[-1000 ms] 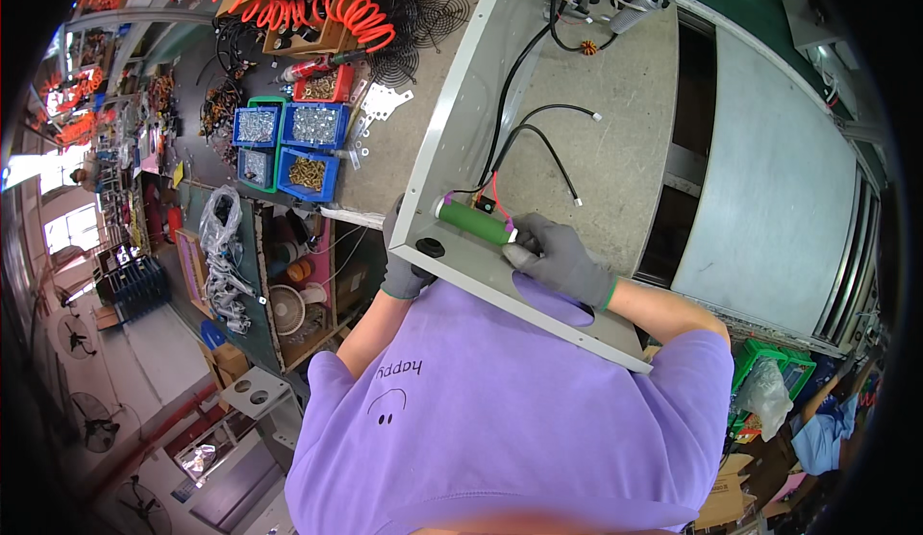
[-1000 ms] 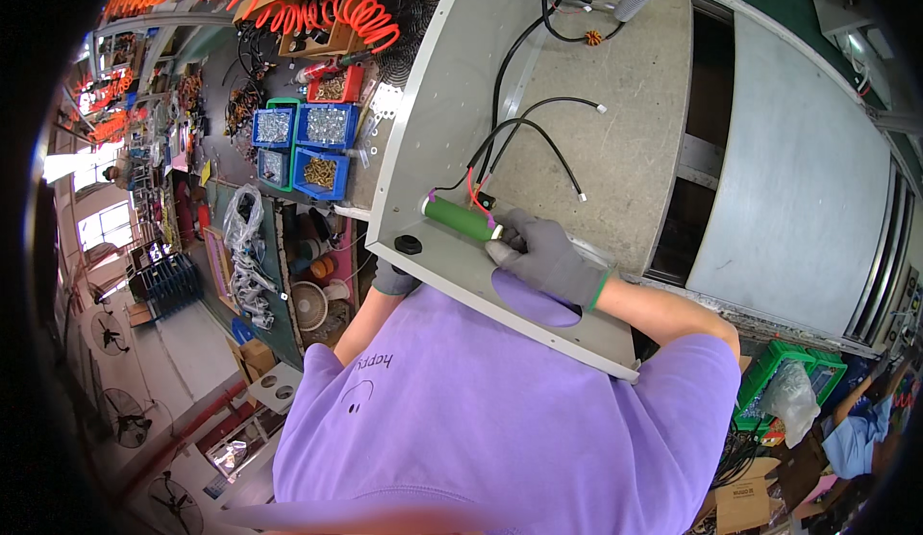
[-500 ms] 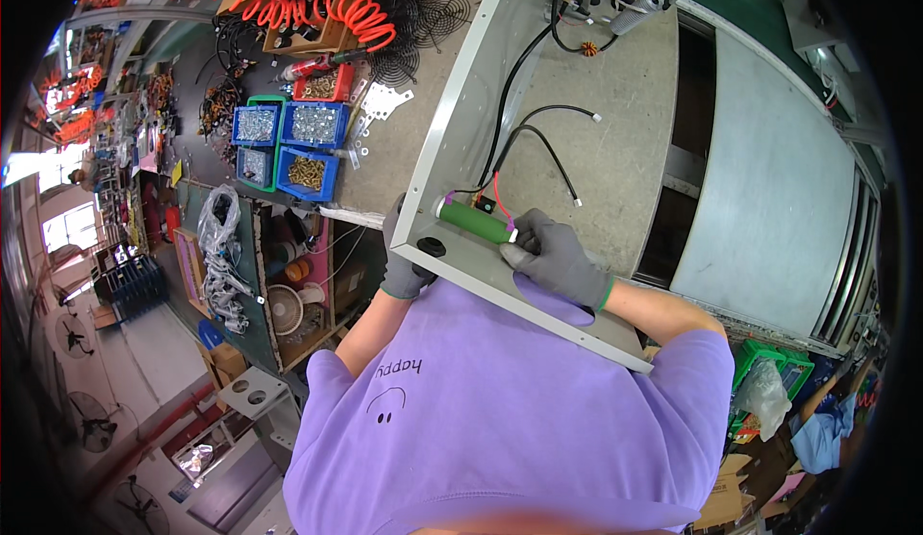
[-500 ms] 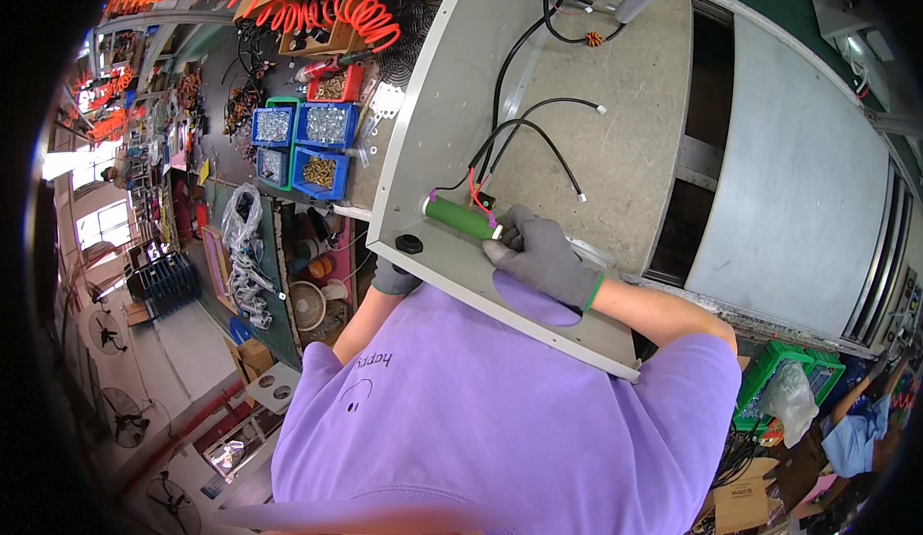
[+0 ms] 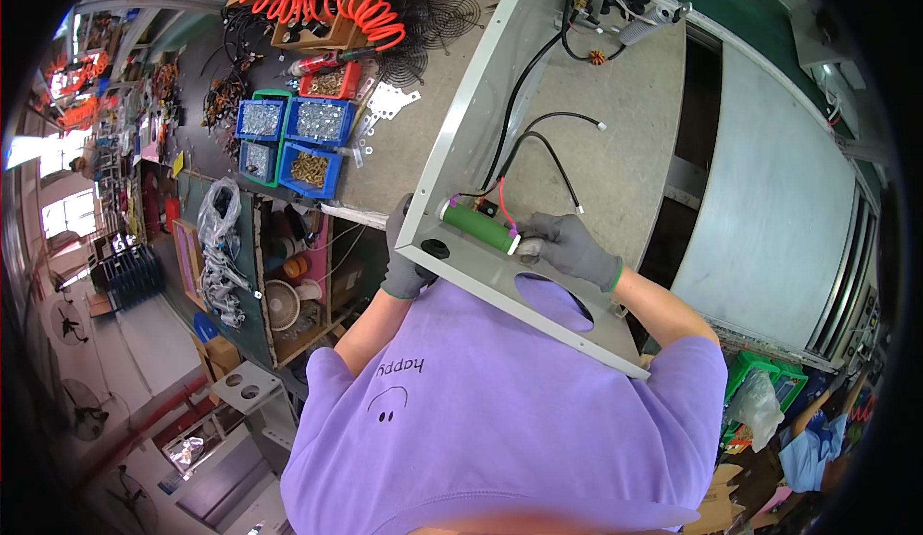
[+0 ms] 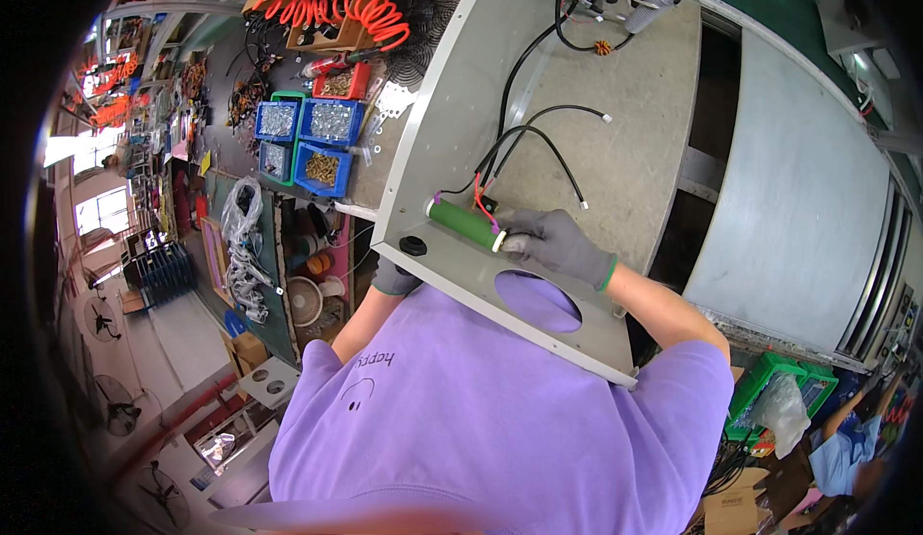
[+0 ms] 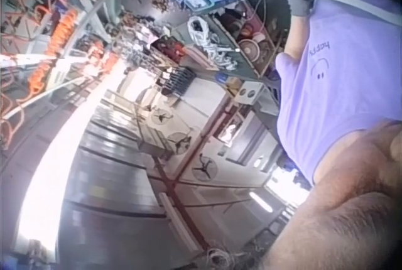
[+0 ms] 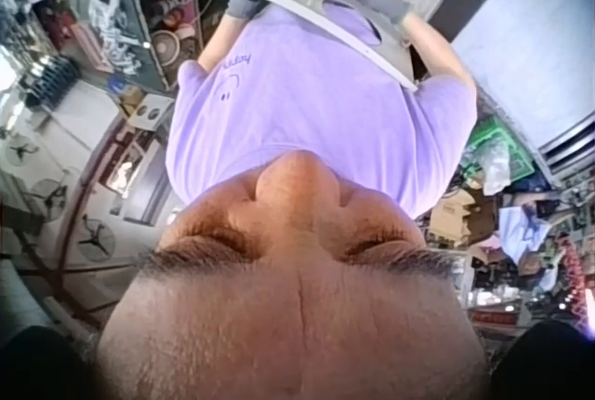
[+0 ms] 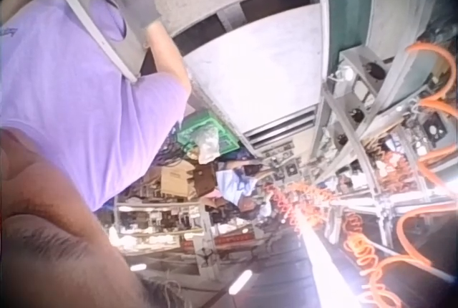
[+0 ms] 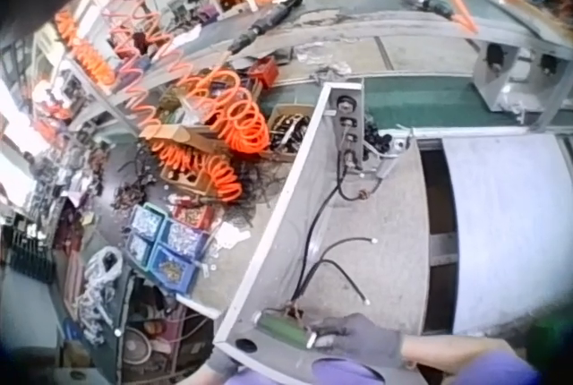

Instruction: Assembling components onto an electrical panel frame using fasteners and a pneumatic screwdriver.

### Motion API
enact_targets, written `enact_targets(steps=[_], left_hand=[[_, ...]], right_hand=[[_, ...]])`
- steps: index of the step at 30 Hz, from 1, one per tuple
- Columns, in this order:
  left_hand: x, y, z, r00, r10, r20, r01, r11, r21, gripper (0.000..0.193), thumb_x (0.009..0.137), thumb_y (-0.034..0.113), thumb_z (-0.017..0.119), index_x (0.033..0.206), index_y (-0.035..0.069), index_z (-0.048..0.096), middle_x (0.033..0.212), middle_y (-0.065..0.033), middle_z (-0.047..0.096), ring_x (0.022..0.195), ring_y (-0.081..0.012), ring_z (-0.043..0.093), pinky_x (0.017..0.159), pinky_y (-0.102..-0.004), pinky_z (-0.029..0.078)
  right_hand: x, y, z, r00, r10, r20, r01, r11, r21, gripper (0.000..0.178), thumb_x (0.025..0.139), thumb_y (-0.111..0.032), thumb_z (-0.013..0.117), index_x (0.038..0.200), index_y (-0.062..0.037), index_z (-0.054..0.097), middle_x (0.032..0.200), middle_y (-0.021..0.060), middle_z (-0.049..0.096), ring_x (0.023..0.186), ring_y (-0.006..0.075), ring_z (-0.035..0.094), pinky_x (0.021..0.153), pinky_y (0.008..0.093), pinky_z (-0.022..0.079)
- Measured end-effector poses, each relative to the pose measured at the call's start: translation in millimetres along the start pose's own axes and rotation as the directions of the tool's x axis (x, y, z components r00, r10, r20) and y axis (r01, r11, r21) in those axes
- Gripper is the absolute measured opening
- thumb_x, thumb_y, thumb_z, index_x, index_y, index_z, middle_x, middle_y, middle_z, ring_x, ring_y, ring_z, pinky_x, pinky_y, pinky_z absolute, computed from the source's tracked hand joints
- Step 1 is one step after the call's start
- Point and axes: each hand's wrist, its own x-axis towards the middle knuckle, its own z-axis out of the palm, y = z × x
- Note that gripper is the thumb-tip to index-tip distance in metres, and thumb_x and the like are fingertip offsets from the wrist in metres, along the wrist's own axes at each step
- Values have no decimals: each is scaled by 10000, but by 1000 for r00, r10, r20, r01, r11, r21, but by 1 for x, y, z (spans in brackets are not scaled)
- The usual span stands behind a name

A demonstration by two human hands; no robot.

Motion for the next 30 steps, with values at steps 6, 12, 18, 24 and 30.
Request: enact_targets(steps=[6,12,18,24,30], left_hand=[[-2,5,0,995,54,-81,-52,998,33,216,820,62,559,1030,9,550,867,-47,620,755,-101,581,664,-238,487],[-9,45,2,994,57,-93,-62,997,-51,220,873,129,538,1041,-11,547,841,-38,583,682,-98,545,620,-229,453],[28,16,-76,929,64,-365,-68,998,2,258,890,173,549,1048,-31,565,819,-58,573,623,-126,561,594,-261,474],[118,12,-193,749,343,-566,-20,866,499,197,861,195,583,969,33,616,827,-71,597,657,-176,594,608,-293,488],[187,52,-227,735,489,-469,470,131,873,292,782,269,612,1044,141,625,1111,-80,577,1087,-283,491,865,-409,427]], right_hand=[[6,7,0,977,-215,0,210,954,-215,365,857,-128,625,1188,10,555,903,59,646,794,95,585,730,242,484],[3,12,5,987,-156,-34,151,982,-114,342,836,-82,626,1162,9,578,892,67,629,779,104,579,721,249,483],[3,4,6,991,-118,-65,111,989,-101,337,834,-57,625,1157,26,577,907,60,642,792,95,577,715,243,482],[3,14,4,992,-70,-101,64,996,-58,311,839,-27,620,1142,29,584,975,50,642,856,95,579,768,239,488],[2,14,3,988,-102,-120,86,988,-128,318,818,-54,660,1122,20,604,930,41,657,846,69,567,784,222,468]])
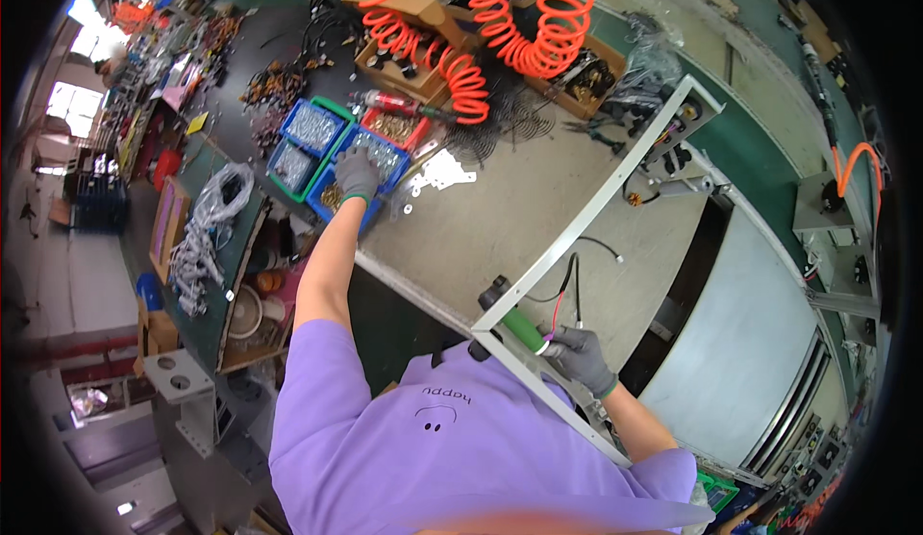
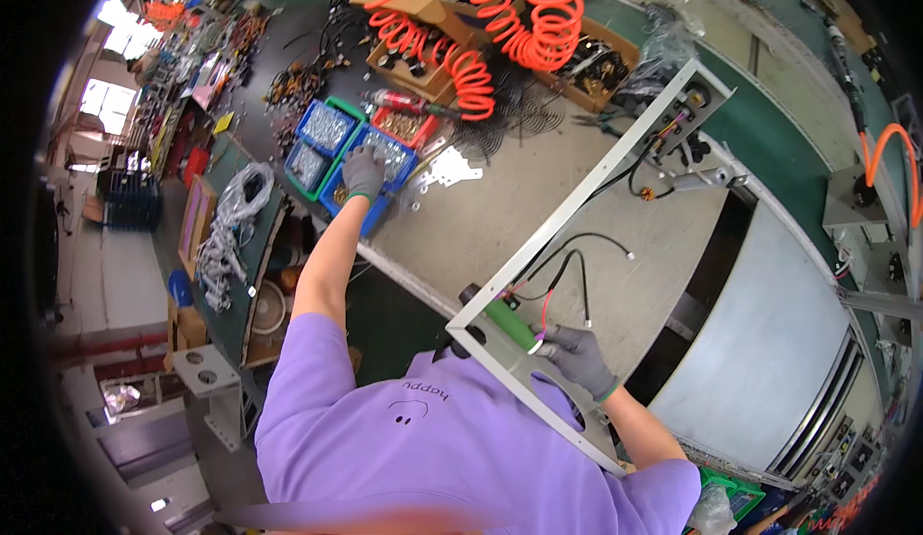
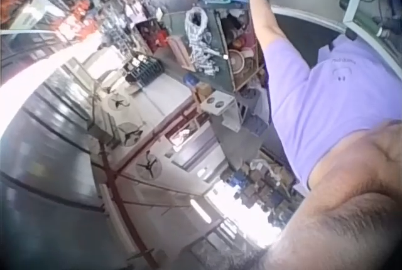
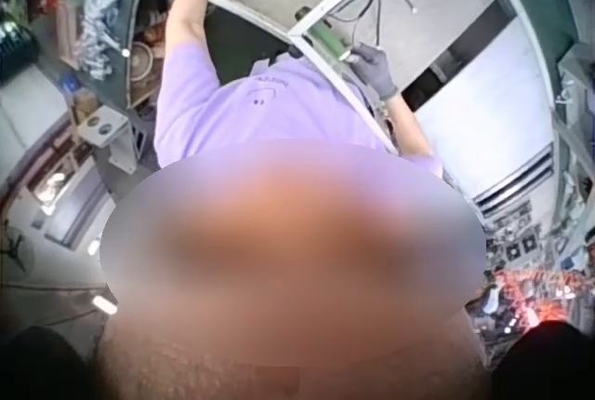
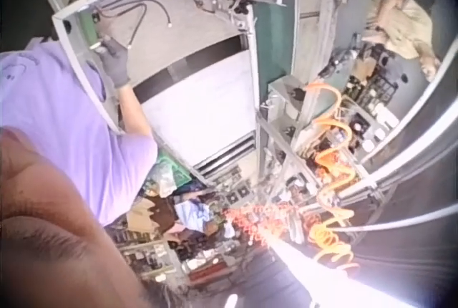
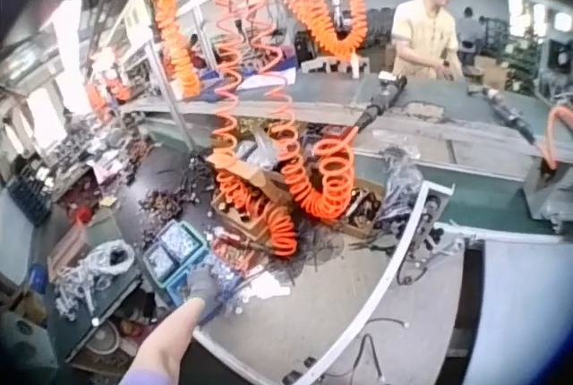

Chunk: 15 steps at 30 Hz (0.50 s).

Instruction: Assembling components onto an electrical panel frame using fasteners and a pneumatic screwdriver.

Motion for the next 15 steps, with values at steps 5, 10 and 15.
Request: enact_targets(steps=[5,10,15], left_hand=[[14,1,17,987,-81,137,59,986,158,247,780,233,586,1005,141,629,1116,-80,583,1084,-245,510,844,-400,415],[17,-1,28,988,-95,119,77,986,149,184,795,220,563,927,129,653,1034,-88,619,1039,-242,546,841,-396,411],[22,-6,24,992,-123,22,124,992,-11,189,827,264,544,971,167,620,1011,-85,605,1001,-285,563,786,-433,465]], right_hand=[[-4,11,-1,998,-56,-4,55,995,-84,328,802,-96,688,1110,-12,615,1039,85,666,911,108,609,823,245,477],[-7,10,2,998,-65,-7,65,994,-88,329,803,-118,693,1105,-11,617,1032,87,669,910,121,620,823,249,480],[-4,-2,-3,1000,6,-17,-10,975,-223,289,807,-119,690,1066,-3,636,994,83,676,884,114,619,802,258,483]])
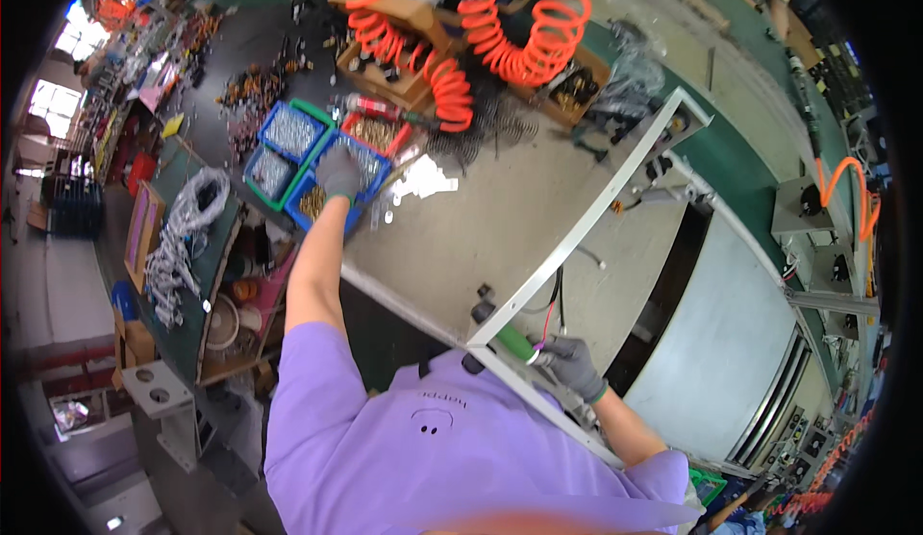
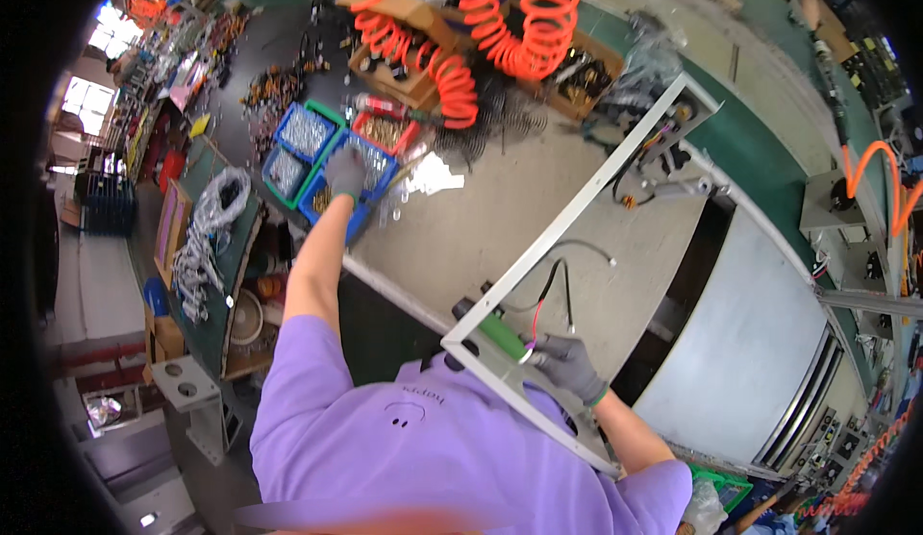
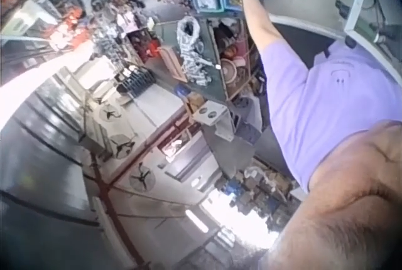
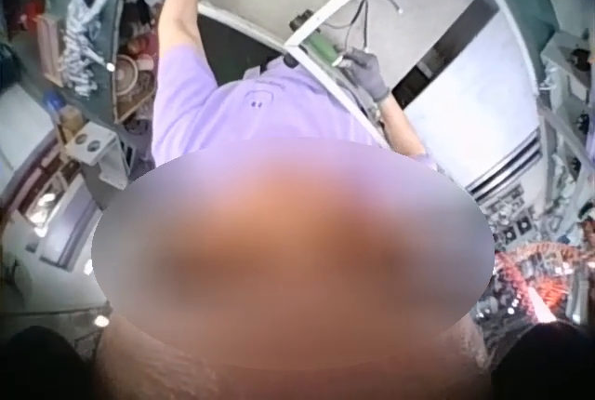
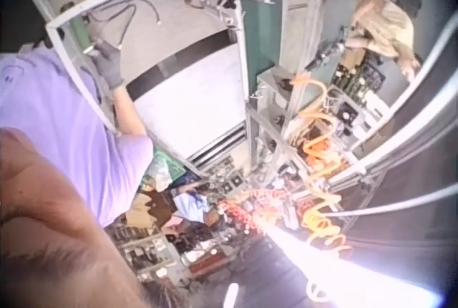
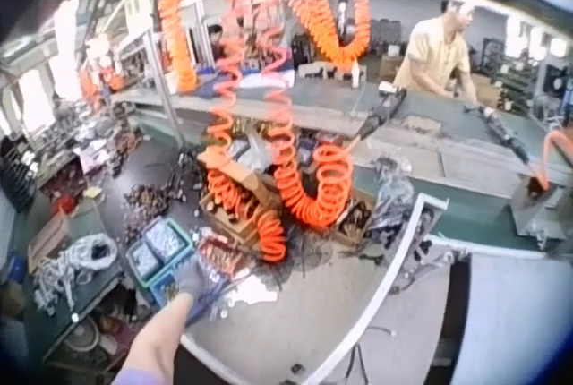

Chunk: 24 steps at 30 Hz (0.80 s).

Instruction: Assembling components onto an electrical panel frame using fasteners and a pneumatic screwdriver.

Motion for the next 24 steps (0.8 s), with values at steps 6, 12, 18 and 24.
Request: enact_targets(steps=[6,12,18,24], left_hand=[[-95,38,-56,977,209,41,-51,415,-908,162,828,188,616,848,28,631,703,-54,613,624,-138,562,559,-297,450],[-240,56,-100,563,632,532,751,-123,-649,203,873,192,572,944,5,546,831,-49,550,726,-109,503,666,-238,414],[-278,59,-102,401,817,415,905,-283,-317,176,883,185,576,954,24,563,862,-16,563,714,-82,501,640,-219,417],[-271,62,-102,387,813,435,906,-247,-344,177,894,185,566,955,19,566,828,-10,545,693,-77,484,614,-214,406]], right_hand=[[6,-3,1,1000,9,-29,-5,993,115,281,814,-61,671,1083,6,624,863,19,640,738,63,548,653,227,470],[1,-3,6,997,59,-47,-46,972,232,304,800,-78,686,1088,-3,626,774,4,596,605,57,499,531,213,410],[-5,7,3,995,17,-100,-6,994,106,322,771,-43,706,1081,6,630,900,53,668,762,101,607,697,242,498],[-2,0,2,993,61,-97,-54,996,74,321,757,-47,719,1059,21,634,938,64,672,844,115,612,782,255,490]])
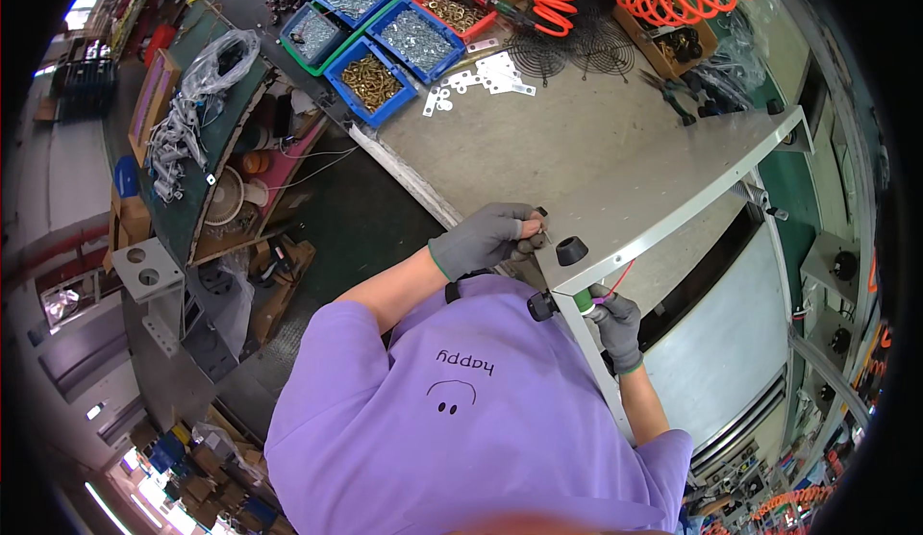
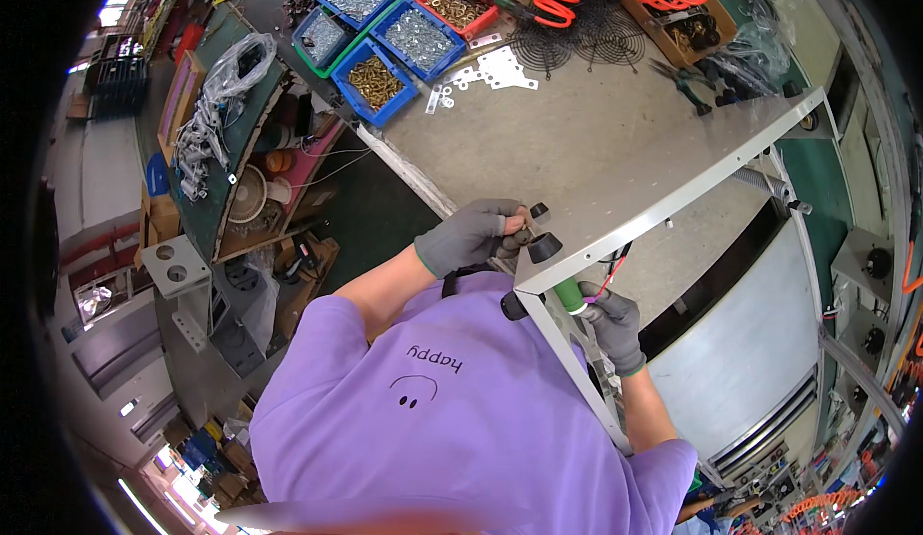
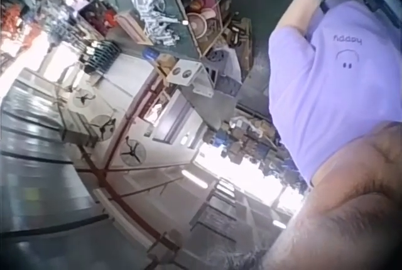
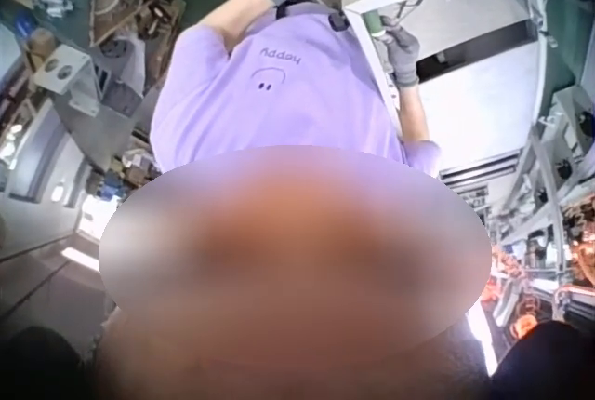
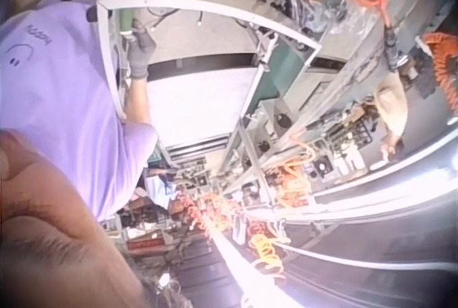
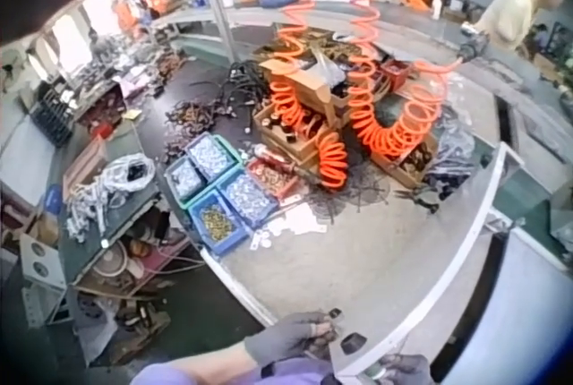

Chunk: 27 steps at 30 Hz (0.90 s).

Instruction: Assembling components onto an electrical panel frame using fasteners and a pneumatic screwdriver.

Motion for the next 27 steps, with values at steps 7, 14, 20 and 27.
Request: enact_targets(steps=[7,14,20,27], left_hand=[[8,-2,-4,1000,-31,6,30,999,34,201,894,205,570,942,11,579,781,-6,535,627,-65,457,566,-217,400],[5,0,6,994,6,-110,17,978,208,253,900,231,562,978,-7,598,799,-10,556,656,-67,477,598,-210,405],[-7,2,20,977,66,-202,-11,964,264,283,909,237,552,1029,-17,587,839,-17,569,719,-66,499,658,-207,420],[-9,1,18,985,65,-161,-23,969,248,272,907,209,554,1048,-22,577,861,-19,571,726,-68,502,669,-209,426]], right_hand=[[0,4,-3,999,-44,14,44,999,-15,323,755,-50,721,1059,19,635,936,62,671,835,114,613,777,254,491],[1,2,-1,999,-46,7,46,999,12,331,755,-33,715,1069,21,629,944,67,669,838,116,614,778,252,492],[1,2,-1,999,-30,28,29,999,32,332,757,-16,705,1076,26,624,959,73,667,844,118,614,776,250,495],[4,-2,-1,999,4,51,-7,998,67,323,762,-18,702,1072,31,625,945,66,663,834,113,607,762,249,499]])
